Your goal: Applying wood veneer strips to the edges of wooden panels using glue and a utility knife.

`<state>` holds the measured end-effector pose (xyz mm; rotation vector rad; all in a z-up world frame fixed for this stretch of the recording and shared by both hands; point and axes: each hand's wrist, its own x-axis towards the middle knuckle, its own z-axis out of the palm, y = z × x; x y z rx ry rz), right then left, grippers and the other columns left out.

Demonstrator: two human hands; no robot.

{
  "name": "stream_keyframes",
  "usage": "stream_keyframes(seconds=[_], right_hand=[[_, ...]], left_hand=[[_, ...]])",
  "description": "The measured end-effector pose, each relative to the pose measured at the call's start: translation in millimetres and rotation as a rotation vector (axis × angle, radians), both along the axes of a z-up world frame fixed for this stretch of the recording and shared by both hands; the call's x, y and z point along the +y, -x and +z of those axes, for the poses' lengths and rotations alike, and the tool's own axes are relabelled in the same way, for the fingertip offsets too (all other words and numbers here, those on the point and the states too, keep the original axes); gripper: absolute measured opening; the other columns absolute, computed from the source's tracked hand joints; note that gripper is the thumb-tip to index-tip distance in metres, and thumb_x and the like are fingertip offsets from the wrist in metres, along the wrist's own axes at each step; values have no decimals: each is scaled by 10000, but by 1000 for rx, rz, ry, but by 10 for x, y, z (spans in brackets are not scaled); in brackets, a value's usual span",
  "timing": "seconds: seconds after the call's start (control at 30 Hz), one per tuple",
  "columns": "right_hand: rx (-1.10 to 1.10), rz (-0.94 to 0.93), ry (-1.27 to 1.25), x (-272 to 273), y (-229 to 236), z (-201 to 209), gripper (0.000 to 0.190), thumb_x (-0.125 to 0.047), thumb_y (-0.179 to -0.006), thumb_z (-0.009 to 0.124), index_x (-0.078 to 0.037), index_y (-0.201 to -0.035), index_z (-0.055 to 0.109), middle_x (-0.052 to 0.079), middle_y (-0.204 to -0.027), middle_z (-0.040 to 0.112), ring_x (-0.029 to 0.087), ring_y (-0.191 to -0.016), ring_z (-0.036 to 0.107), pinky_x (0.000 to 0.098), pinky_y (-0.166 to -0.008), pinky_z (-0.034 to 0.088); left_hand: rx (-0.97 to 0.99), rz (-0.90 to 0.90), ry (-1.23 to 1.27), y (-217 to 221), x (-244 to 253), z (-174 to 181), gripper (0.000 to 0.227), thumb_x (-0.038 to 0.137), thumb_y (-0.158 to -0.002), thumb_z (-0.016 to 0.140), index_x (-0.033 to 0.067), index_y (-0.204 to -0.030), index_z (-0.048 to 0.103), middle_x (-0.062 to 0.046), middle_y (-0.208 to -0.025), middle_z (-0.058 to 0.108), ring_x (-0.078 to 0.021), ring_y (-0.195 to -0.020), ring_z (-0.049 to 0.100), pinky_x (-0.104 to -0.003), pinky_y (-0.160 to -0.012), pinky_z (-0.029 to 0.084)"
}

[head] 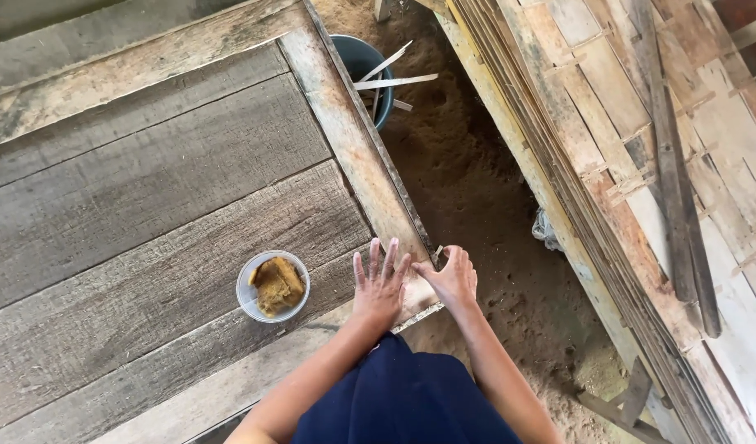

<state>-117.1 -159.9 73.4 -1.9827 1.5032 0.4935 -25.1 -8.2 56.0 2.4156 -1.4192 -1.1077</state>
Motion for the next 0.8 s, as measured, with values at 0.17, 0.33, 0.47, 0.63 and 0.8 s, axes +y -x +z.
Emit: stream_keyframes(seconds=[0.17, 0.33, 0.47, 0.63, 0.8], right_hand=[[33, -20, 32, -10, 183, -291, 888, -716, -739, 762, -140, -1358, 487, 123, -1387, 559, 353, -1352, 524, 549, -1144, 372], [64, -77, 8, -56, 365, -217, 950, -712, -718, 788, -127, -1394, 470, 126, -1423, 536, 347, -1387, 496, 535, -1149, 372], [58, -109, 16, -48, 159, -27, 997, -691, -687, 807, -114, -1424, 461, 134, -1453, 506, 348, -1417, 462, 534, -1183, 320], [49, -73, 61, 70, -23, -119, 961, -661, -700, 795, -127, -1413, 436, 132, -1453, 474, 361, -1416, 437, 586, -1205, 264], [-8, -107, 47, 41, 329, -371, 1087, -832, -652, 770, -135, -1421, 446, 134, -1455, 475, 375, -1419, 439, 621, -1206, 245]], left_hand=[[-70, 33, 139, 91, 57, -470, 581, 326, -1036, 376, 299, -1611, 299, -73, -1741, -17, -411, -1565, -160, -680, -1168, -120], [39, 106, 99, -17, 19, -212, 552, 391, -1045, 318, 323, -1592, 345, -90, -1737, -43, -421, -1555, -177, -695, -1164, -123], [73, 94, 69, -123, 0, -102, 557, 409, -1024, 355, 322, -1573, 391, -97, -1736, -68, -433, -1553, -175, -706, -1173, -103], [112, 134, 61, -235, -28, -45, 554, 363, -985, 379, 374, -1535, 441, -84, -1736, -70, -444, -1555, -167, -720, -1186, -53], [75, 151, 101, -266, -4, -51, 518, 384, -972, 423, 395, -1483, 509, -101, -1736, -42, -465, -1559, -128, -736, -1188, -15]])
